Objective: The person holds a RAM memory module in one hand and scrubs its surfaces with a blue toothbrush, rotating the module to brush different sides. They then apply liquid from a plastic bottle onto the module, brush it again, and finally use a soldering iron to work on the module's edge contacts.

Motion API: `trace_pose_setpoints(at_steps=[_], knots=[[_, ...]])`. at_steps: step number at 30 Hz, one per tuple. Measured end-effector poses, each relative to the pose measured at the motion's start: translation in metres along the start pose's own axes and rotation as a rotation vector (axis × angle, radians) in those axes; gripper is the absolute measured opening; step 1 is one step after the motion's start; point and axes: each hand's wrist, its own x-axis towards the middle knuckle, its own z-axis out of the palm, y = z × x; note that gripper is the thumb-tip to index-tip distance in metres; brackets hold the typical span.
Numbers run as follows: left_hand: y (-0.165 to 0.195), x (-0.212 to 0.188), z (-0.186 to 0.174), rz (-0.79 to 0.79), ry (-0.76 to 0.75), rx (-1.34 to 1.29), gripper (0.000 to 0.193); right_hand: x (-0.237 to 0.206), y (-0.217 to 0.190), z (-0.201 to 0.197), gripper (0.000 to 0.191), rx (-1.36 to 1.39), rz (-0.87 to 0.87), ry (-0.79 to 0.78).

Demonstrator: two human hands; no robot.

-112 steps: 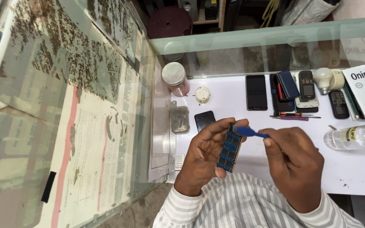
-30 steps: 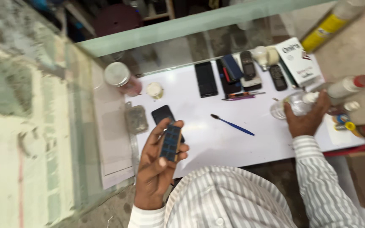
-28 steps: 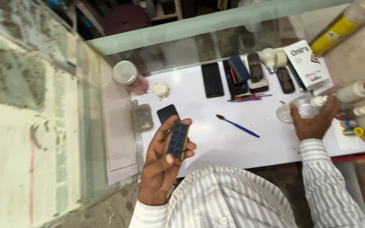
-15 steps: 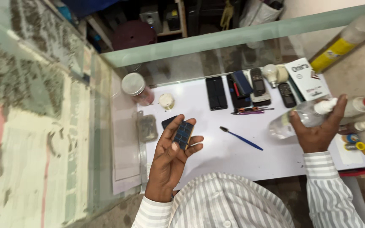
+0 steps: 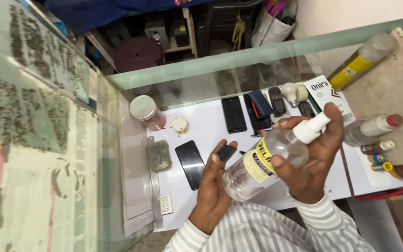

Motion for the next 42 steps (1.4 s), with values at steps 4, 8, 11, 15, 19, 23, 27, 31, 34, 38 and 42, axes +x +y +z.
trace_pose_setpoints(at_steps=[4,8,11,15,19,23,27,31,34,38,42], knots=[[-0.002,0.006,0.003,-0.016,0.084,-0.097,0.073,0.000,-0.001,0.028,0.105,-0.230,-0.084,-0.047],[0.006,0.006,0.001,-0.156,0.088,-0.153,0.070,0.004,-0.007,0.034,0.119,-0.302,-0.192,-0.212],[0.008,-0.002,-0.002,-0.261,-0.002,-0.191,0.070,0.006,-0.011,0.027,0.123,-0.182,-0.181,-0.323],[0.005,-0.006,0.001,-0.284,-0.098,-0.207,0.069,0.000,-0.012,0.020,0.120,-0.171,-0.154,-0.292],[0.014,-0.001,0.007,0.005,-0.161,-0.051,0.071,-0.010,-0.022,0.013,0.114,-0.227,-0.125,-0.233],[0.041,-0.010,0.011,0.215,-0.263,0.144,0.083,-0.010,-0.032,0.008,0.107,-0.314,-0.090,-0.335],[0.061,-0.025,0.021,0.315,-0.331,0.305,0.095,-0.002,-0.029,0.010,0.102,-0.426,-0.055,-0.470],[0.074,-0.032,0.029,0.390,-0.397,0.454,0.098,0.002,-0.031,0.013,0.093,-0.454,0.026,-0.590],[0.076,-0.035,0.030,0.411,-0.399,0.516,0.099,0.004,-0.035,0.017,0.089,-0.481,0.022,-0.631],[0.076,-0.038,0.028,0.482,-0.450,0.669,0.092,0.011,-0.040,0.023,0.089,-0.516,0.018,-0.653],[0.075,-0.038,0.027,0.544,-0.451,0.757,0.086,0.016,-0.043,0.029,0.088,-0.544,0.011,-0.690]])
